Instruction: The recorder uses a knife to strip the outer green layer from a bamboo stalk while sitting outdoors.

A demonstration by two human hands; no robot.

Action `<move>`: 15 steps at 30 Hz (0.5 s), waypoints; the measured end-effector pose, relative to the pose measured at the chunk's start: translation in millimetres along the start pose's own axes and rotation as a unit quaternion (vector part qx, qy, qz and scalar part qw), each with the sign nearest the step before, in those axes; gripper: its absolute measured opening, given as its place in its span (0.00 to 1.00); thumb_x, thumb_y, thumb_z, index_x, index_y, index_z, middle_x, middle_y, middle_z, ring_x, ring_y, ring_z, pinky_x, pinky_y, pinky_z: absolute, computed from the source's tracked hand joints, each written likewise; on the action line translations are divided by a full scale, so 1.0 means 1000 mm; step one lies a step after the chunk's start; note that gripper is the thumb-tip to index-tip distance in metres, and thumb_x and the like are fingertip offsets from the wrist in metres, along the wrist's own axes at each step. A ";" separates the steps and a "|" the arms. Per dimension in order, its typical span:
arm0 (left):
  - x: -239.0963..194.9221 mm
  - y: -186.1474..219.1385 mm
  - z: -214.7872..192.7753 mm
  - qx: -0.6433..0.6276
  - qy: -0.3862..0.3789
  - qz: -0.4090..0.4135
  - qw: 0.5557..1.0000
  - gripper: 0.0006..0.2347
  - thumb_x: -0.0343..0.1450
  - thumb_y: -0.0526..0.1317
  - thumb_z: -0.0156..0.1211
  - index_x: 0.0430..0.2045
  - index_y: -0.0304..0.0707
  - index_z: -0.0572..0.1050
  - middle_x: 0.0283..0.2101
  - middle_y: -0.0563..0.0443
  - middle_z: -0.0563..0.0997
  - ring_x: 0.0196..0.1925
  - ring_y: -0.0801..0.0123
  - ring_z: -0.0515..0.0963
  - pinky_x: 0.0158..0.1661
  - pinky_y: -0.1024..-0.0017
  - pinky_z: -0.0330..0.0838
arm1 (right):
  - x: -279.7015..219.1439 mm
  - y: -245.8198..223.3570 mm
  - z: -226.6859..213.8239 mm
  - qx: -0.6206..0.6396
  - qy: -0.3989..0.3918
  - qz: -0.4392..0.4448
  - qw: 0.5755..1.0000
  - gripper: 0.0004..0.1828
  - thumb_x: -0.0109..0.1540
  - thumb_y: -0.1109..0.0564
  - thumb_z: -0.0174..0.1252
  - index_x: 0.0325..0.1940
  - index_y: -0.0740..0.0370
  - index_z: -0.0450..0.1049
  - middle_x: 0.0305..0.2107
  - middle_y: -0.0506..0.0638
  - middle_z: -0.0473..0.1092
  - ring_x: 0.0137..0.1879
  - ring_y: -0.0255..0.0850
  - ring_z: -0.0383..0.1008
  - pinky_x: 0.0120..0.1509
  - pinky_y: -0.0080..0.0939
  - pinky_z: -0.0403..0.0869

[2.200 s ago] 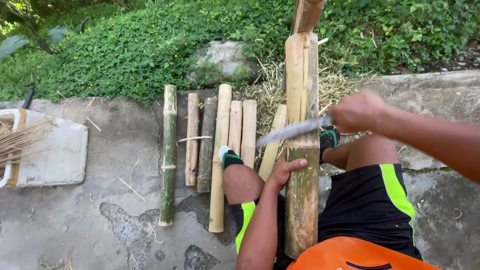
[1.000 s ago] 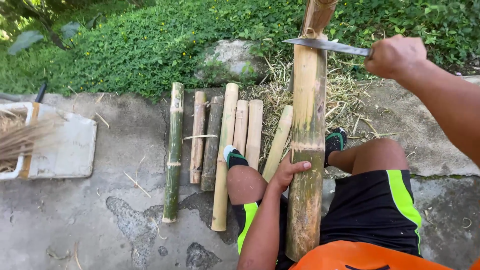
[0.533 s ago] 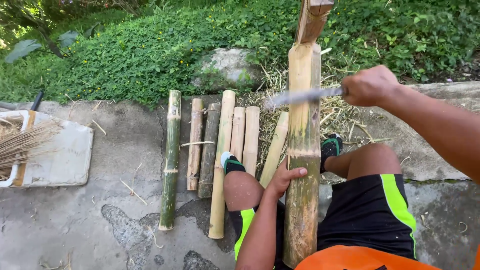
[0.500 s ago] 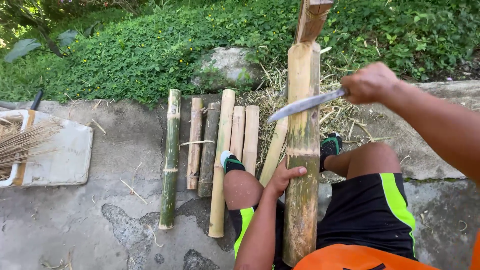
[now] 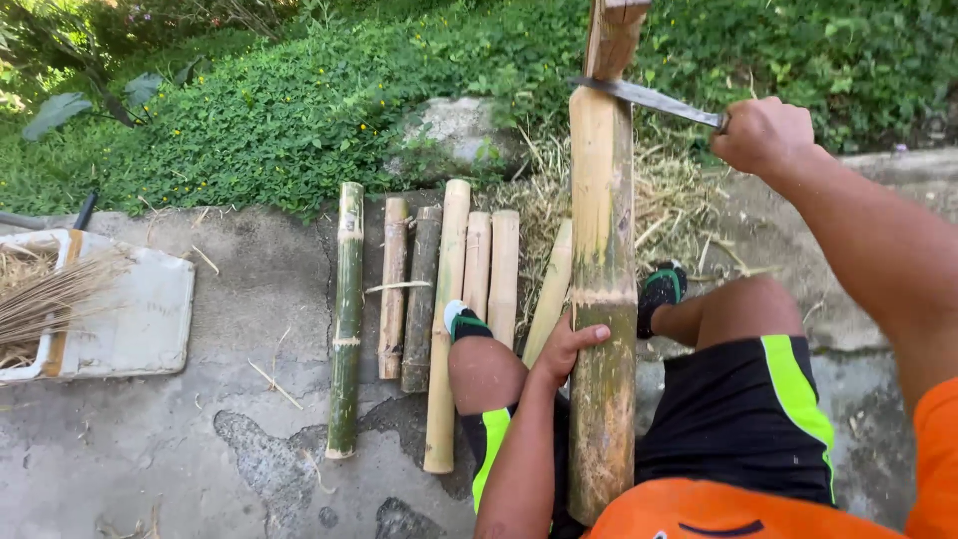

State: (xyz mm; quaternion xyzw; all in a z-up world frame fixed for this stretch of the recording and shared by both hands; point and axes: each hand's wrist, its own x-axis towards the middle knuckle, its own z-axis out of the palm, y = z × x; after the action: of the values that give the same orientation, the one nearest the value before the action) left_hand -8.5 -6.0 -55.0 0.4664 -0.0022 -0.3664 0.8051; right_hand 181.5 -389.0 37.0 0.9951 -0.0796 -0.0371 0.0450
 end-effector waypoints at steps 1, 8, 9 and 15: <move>-0.005 0.001 0.000 -0.001 0.002 -0.006 1.000 0.35 0.61 0.45 0.72 0.63 0.34 0.64 0.50 0.45 0.79 0.49 0.64 0.81 0.51 0.67 0.77 | -0.014 -0.010 -0.008 0.002 -0.006 0.001 1.000 0.17 0.66 0.39 0.54 0.41 0.49 0.80 0.28 0.51 0.73 0.31 0.45 0.71 0.34 0.45 0.68; 0.006 -0.003 -0.002 -0.086 -0.082 -0.009 0.993 0.29 0.65 0.44 0.69 0.58 0.26 0.69 0.44 0.42 0.81 0.41 0.63 0.83 0.44 0.67 0.80 | -0.061 -0.046 -0.055 0.091 -0.082 0.012 0.992 0.27 0.67 0.32 0.53 0.52 0.57 0.72 0.35 0.55 0.78 0.40 0.52 0.79 0.42 0.55 0.76; 0.006 -0.003 0.002 -0.122 -0.090 -0.013 0.988 0.28 0.65 0.44 0.68 0.58 0.27 0.70 0.44 0.44 0.82 0.42 0.65 0.84 0.44 0.68 0.81 | -0.066 -0.048 -0.058 0.092 -0.092 0.024 0.991 0.27 0.68 0.32 0.52 0.53 0.56 0.72 0.36 0.56 0.78 0.40 0.51 0.79 0.43 0.55 0.76; 0.011 -0.011 -0.004 -0.093 -0.064 -0.039 0.993 0.27 0.65 0.44 0.68 0.56 0.28 0.70 0.41 0.44 0.82 0.38 0.64 0.84 0.41 0.67 0.81 | -0.117 -0.089 -0.084 0.084 -0.158 0.001 0.984 0.24 0.66 0.33 0.53 0.46 0.54 0.76 0.31 0.55 0.79 0.37 0.51 0.81 0.43 0.52 0.76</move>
State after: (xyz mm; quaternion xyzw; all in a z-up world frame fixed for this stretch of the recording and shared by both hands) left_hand -6.2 -13.1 -69.2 0.3645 -0.0018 -0.4253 0.8284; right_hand 87.0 -275.6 119.7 0.9769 -0.0893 -0.1872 -0.0519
